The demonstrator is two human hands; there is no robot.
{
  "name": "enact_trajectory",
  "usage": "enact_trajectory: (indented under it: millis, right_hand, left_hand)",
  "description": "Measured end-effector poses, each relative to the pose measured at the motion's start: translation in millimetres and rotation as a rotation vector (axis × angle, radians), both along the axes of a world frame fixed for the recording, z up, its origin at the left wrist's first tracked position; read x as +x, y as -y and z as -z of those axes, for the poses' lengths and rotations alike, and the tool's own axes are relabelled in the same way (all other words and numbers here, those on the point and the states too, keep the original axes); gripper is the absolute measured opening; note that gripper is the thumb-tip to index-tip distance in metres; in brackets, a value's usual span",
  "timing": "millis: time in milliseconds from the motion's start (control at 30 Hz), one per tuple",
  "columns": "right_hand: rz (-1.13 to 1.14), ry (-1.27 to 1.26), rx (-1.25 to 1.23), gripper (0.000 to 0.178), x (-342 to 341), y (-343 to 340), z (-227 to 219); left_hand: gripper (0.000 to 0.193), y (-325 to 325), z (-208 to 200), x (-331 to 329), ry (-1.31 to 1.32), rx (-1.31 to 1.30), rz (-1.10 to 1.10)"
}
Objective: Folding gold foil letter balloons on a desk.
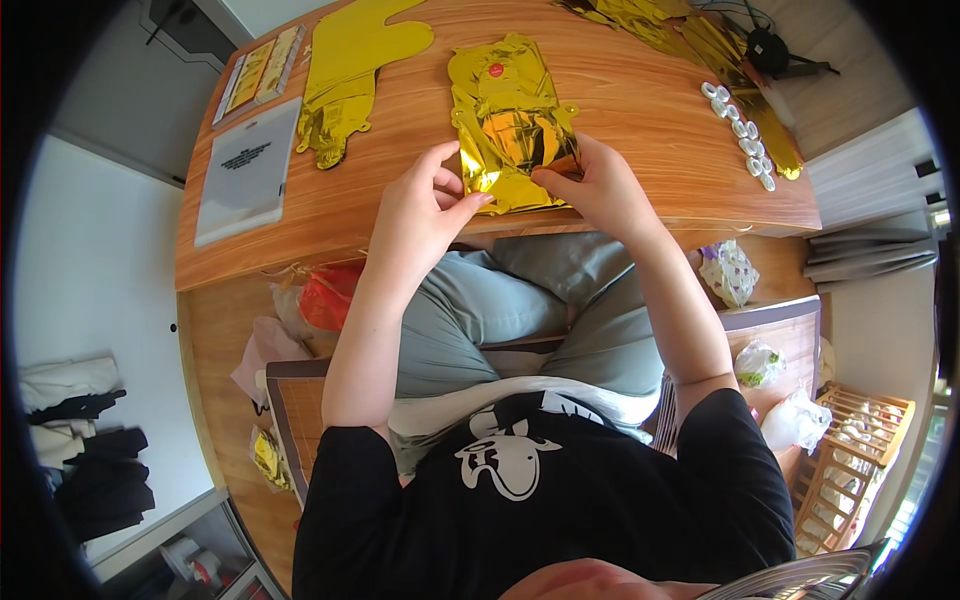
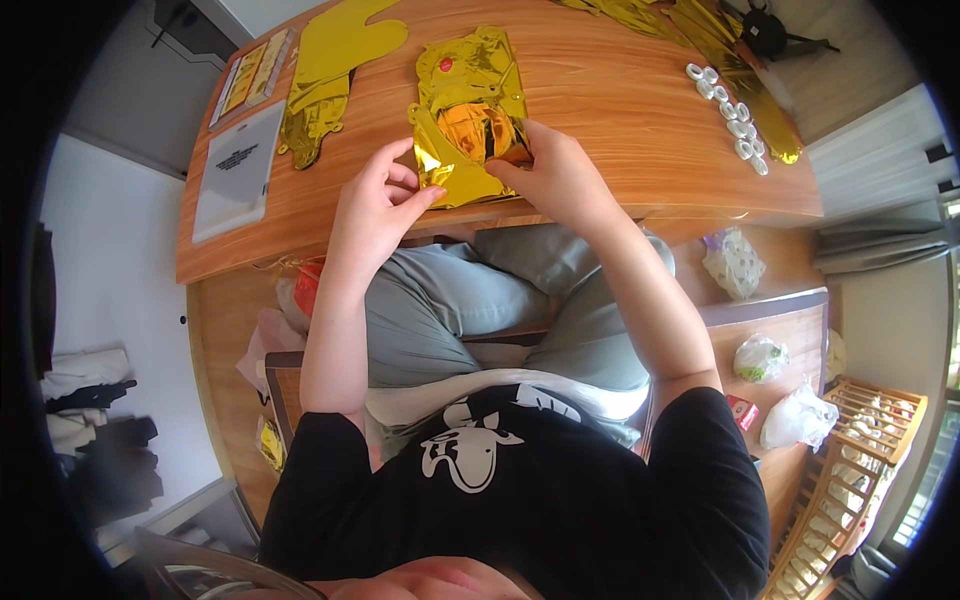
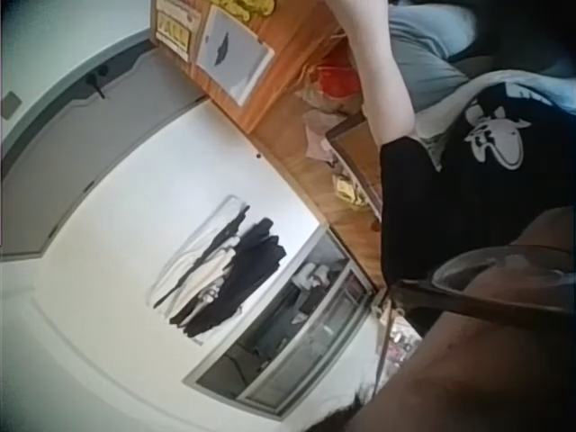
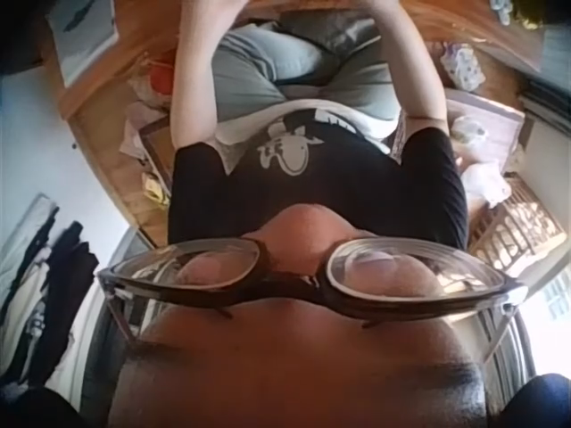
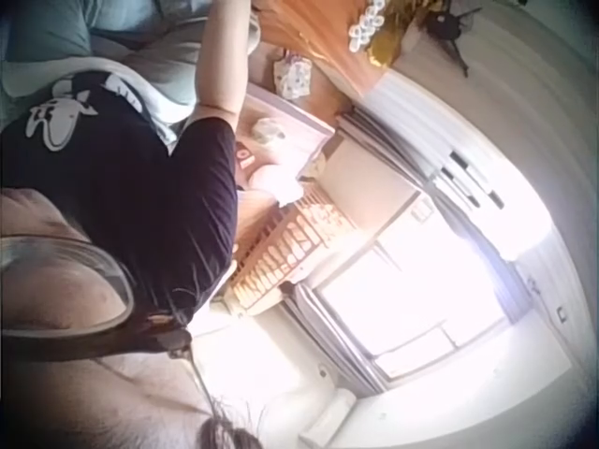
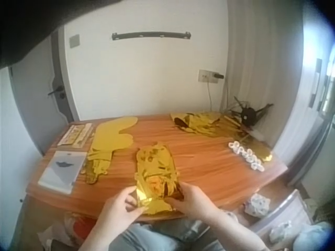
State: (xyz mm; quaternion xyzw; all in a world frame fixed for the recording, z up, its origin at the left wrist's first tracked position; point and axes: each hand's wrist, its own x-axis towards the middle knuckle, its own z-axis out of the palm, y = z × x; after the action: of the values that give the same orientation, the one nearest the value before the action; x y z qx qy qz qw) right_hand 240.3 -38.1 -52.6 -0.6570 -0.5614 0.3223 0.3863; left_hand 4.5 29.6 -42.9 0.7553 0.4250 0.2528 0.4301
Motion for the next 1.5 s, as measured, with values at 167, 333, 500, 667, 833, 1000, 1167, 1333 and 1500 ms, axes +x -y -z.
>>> enact_trajectory:
  millis: [167,333,500,667,833,1000,1167,1333,1500]
  right_hand:
    - [-0.001,0.019,0.015,0.029,-0.2,-2.3,3.0]
    - [0.008,0.021,0.011,0.031,-2.8,-0.9,0.8]
    - [0.031,0.088,0.044,0.030,-5.0,0.2,-1.5]
    - [0.041,0.142,0.068,0.031,-7.3,1.1,-1.4]
    - [0.056,0.169,0.057,0.032,-9.2,2.3,-2.6]
    - [0.067,0.172,0.055,0.032,-10.4,2.6,-4.2]
    - [0.065,0.168,0.057,0.033,-10.5,2.2,-3.5]
    - [0.061,0.148,0.081,0.034,-10.5,1.7,0.6]
    - [0.066,0.105,0.169,0.031,-12.3,2.4,-0.5]
  left_hand:
    - [0.076,-1.6,8.6,-7.0,0.101,-0.024,0.057]
    - [0.079,6.4,2.7,-5.4,0.111,0.004,-0.001]
    - [0.063,18.1,11.5,-4.7,0.134,0.200,-0.051]
    - [0.039,28.9,34.7,-6.9,0.027,0.745,-0.001]
    - [0.043,45.5,52.4,-18.9,-0.164,1.049,0.177]
    - [0.049,47.4,61.9,-25.1,-0.213,0.980,0.246]
    - [0.052,45.5,59.7,-23.8,-0.189,0.951,0.236]
    - [0.059,54.3,53.7,-1.8,-0.195,1.018,0.163]
    - [0.071,55.8,54.7,14.3,-0.150,0.922,0.247]
